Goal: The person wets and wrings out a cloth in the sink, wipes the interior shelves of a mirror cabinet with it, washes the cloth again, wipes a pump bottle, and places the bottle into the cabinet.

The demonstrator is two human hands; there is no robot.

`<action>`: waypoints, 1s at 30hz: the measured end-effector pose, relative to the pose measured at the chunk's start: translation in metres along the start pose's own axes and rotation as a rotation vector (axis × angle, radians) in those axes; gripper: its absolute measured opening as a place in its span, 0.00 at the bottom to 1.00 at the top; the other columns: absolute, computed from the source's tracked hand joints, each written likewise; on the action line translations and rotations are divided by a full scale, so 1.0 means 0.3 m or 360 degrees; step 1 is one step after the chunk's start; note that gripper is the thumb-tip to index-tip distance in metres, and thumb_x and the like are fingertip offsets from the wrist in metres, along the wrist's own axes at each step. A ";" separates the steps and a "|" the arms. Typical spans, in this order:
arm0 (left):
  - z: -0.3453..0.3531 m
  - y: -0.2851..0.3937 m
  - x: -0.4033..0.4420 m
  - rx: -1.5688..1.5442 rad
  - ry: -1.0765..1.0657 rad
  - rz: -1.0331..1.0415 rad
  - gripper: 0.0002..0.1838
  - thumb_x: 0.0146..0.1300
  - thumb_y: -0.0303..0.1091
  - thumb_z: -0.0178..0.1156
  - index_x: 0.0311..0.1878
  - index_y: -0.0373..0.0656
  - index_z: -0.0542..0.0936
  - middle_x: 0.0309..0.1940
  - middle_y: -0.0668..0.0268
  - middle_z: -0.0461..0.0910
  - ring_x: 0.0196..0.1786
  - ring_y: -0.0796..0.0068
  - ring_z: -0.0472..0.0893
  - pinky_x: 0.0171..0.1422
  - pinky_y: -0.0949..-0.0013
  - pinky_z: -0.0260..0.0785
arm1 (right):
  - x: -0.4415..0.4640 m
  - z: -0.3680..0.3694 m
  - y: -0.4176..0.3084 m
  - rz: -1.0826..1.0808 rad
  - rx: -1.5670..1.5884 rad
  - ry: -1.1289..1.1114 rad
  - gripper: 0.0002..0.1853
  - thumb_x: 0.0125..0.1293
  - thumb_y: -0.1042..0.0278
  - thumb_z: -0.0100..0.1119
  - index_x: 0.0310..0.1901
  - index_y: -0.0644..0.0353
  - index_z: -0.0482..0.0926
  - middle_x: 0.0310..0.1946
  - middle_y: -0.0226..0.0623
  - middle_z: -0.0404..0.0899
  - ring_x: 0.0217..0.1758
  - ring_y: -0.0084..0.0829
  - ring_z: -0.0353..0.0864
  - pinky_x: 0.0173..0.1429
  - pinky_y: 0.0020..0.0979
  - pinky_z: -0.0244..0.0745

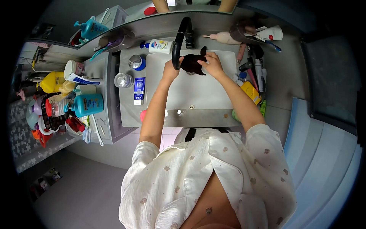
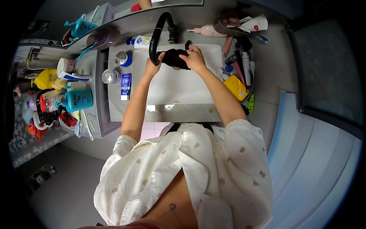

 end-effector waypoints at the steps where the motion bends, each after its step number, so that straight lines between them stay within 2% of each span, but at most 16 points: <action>1: 0.008 -0.011 0.003 -0.0043 -0.0054 -0.0004 0.26 0.60 0.55 0.47 0.31 0.36 0.75 0.25 0.48 0.76 0.32 0.49 0.75 0.38 0.59 0.66 | 0.000 -0.022 -0.011 -0.0004 -0.0003 0.0003 0.20 0.51 0.53 0.60 0.38 0.63 0.79 0.52 0.39 0.65 0.57 0.39 0.61 0.58 0.33 0.60; 5: 0.015 -0.004 -0.019 -0.0468 0.0049 0.0189 0.26 0.60 0.53 0.49 0.34 0.34 0.75 0.27 0.54 0.77 0.33 0.61 0.74 0.41 0.65 0.64 | 0.000 -0.128 -0.124 -0.0473 -0.0411 0.0272 0.17 0.53 0.57 0.57 0.36 0.65 0.77 0.48 0.44 0.69 0.53 0.43 0.66 0.54 0.35 0.64; 7: 0.017 -0.011 -0.038 -0.0677 0.0012 0.0026 0.25 0.62 0.55 0.45 0.29 0.38 0.72 0.23 0.68 0.69 0.29 0.77 0.65 0.33 0.71 0.58 | 0.017 -0.085 -0.086 0.0146 0.0042 -0.0304 0.18 0.55 0.58 0.54 0.39 0.65 0.72 0.40 0.50 0.74 0.44 0.50 0.72 0.47 0.38 0.68; 8: 0.014 -0.005 -0.046 -0.0680 0.0009 0.0036 0.25 0.62 0.55 0.45 0.29 0.38 0.72 0.23 0.68 0.69 0.29 0.77 0.65 0.33 0.71 0.58 | 0.006 -0.079 -0.093 0.0156 0.0234 -0.0220 0.19 0.57 0.58 0.51 0.43 0.65 0.66 0.33 0.55 0.75 0.38 0.54 0.74 0.43 0.41 0.69; 11: 0.002 -0.002 -0.055 -0.0848 0.0002 -0.0024 0.28 0.62 0.60 0.41 0.29 0.40 0.72 0.21 0.71 0.66 0.27 0.80 0.62 0.30 0.71 0.55 | 0.006 -0.027 -0.075 0.0297 0.0318 -0.0180 0.22 0.59 0.58 0.50 0.49 0.64 0.61 0.39 0.58 0.73 0.46 0.51 0.73 0.49 0.39 0.67; 13: -0.005 -0.003 -0.051 -0.0902 -0.0074 -0.0069 0.24 0.60 0.54 0.49 0.34 0.38 0.73 0.25 0.69 0.71 0.29 0.79 0.66 0.34 0.72 0.59 | 0.004 0.007 -0.093 0.0415 0.0396 -0.0218 0.24 0.58 0.57 0.52 0.50 0.63 0.60 0.44 0.55 0.71 0.48 0.48 0.72 0.52 0.36 0.65; 15: -0.003 0.026 -0.059 -0.0938 -0.0341 0.0125 0.18 0.55 0.37 0.59 0.44 0.36 0.72 0.35 0.65 0.75 0.39 0.75 0.72 0.47 0.74 0.63 | 0.020 0.051 -0.097 0.0526 0.0323 -0.0237 0.29 0.55 0.58 0.56 0.53 0.64 0.58 0.44 0.55 0.71 0.49 0.47 0.72 0.53 0.36 0.65; 16: -0.001 -0.010 -0.046 -0.0865 -0.0377 0.0122 0.25 0.49 0.35 0.64 0.49 0.35 0.69 0.41 0.59 0.74 0.42 0.70 0.74 0.49 0.71 0.64 | 0.012 0.051 -0.100 0.0525 0.0324 -0.0236 0.29 0.55 0.58 0.56 0.53 0.64 0.58 0.44 0.55 0.71 0.49 0.47 0.72 0.53 0.36 0.65; 18: -0.013 -0.097 -0.031 -0.0658 -0.0208 0.0026 0.29 0.47 0.36 0.65 0.52 0.36 0.66 0.43 0.55 0.73 0.43 0.66 0.74 0.49 0.69 0.65 | -0.002 0.066 -0.146 0.0143 0.0241 -0.0421 0.31 0.51 0.60 0.61 0.55 0.60 0.59 0.44 0.50 0.72 0.49 0.45 0.72 0.54 0.34 0.65; 20: -0.033 -0.211 -0.010 -0.0274 0.0209 0.0043 0.39 0.44 0.42 0.67 0.57 0.38 0.61 0.44 0.46 0.70 0.44 0.55 0.75 0.49 0.64 0.68 | 0.013 0.087 -0.135 0.0054 0.0191 -0.0620 0.28 0.50 0.61 0.61 0.53 0.58 0.63 0.46 0.45 0.72 0.49 0.42 0.72 0.54 0.33 0.65; 23: -0.106 -0.054 -0.106 0.0282 -0.0072 -0.0007 0.34 0.47 0.45 0.65 0.54 0.36 0.65 0.41 0.45 0.71 0.45 0.57 0.73 0.50 0.62 0.66 | 0.029 0.147 -0.142 -0.0020 0.0106 -0.0896 0.13 0.52 0.68 0.59 0.41 0.56 0.77 0.40 0.36 0.77 0.43 0.34 0.75 0.49 0.29 0.68; 24: -0.083 -0.086 -0.107 0.0249 -0.0411 -0.0003 0.29 0.44 0.47 0.67 0.46 0.40 0.74 0.42 0.47 0.71 0.47 0.54 0.69 0.52 0.61 0.64 | 0.037 0.157 -0.146 0.0084 0.0129 -0.0897 0.12 0.53 0.69 0.58 0.40 0.57 0.77 0.38 0.36 0.78 0.41 0.33 0.76 0.47 0.28 0.69; 25: -0.080 -0.112 -0.107 0.0252 -0.0404 -0.0007 0.29 0.44 0.47 0.67 0.46 0.40 0.74 0.42 0.47 0.71 0.47 0.54 0.69 0.52 0.61 0.64 | 0.042 0.163 -0.154 0.0188 0.0153 -0.0897 0.11 0.53 0.69 0.57 0.40 0.58 0.77 0.36 0.35 0.78 0.38 0.32 0.77 0.45 0.28 0.70; 27: -0.061 -0.108 -0.124 0.0681 -0.0459 0.0501 0.23 0.39 0.47 0.68 0.37 0.43 0.79 0.43 0.51 0.68 0.43 0.51 0.71 0.49 0.59 0.66 | 0.054 0.202 -0.140 0.0213 0.0266 -0.0936 0.11 0.51 0.69 0.58 0.38 0.58 0.77 0.36 0.37 0.79 0.39 0.33 0.77 0.45 0.29 0.70; 29: -0.076 -0.081 -0.131 0.0833 -0.0224 0.0508 0.17 0.41 0.42 0.67 0.33 0.44 0.80 0.43 0.53 0.68 0.44 0.52 0.70 0.48 0.58 0.66 | 0.051 0.248 -0.111 0.0243 0.0380 -0.0967 0.11 0.49 0.69 0.58 0.36 0.58 0.78 0.36 0.38 0.79 0.40 0.35 0.77 0.45 0.30 0.70; 30: -0.082 -0.086 -0.121 0.0691 -0.0027 0.0584 0.15 0.43 0.40 0.66 0.33 0.42 0.80 0.43 0.54 0.68 0.44 0.54 0.70 0.47 0.59 0.67 | 0.053 0.232 -0.070 0.0528 0.0451 -0.0591 0.11 0.49 0.67 0.57 0.36 0.58 0.78 0.35 0.39 0.79 0.40 0.35 0.77 0.46 0.31 0.70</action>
Point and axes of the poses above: each hand's wrist, its own x-axis towards the middle knuckle, its own z-axis out of the palm, y = z × x, the point moved 5 cm from there along x, towards the middle knuckle
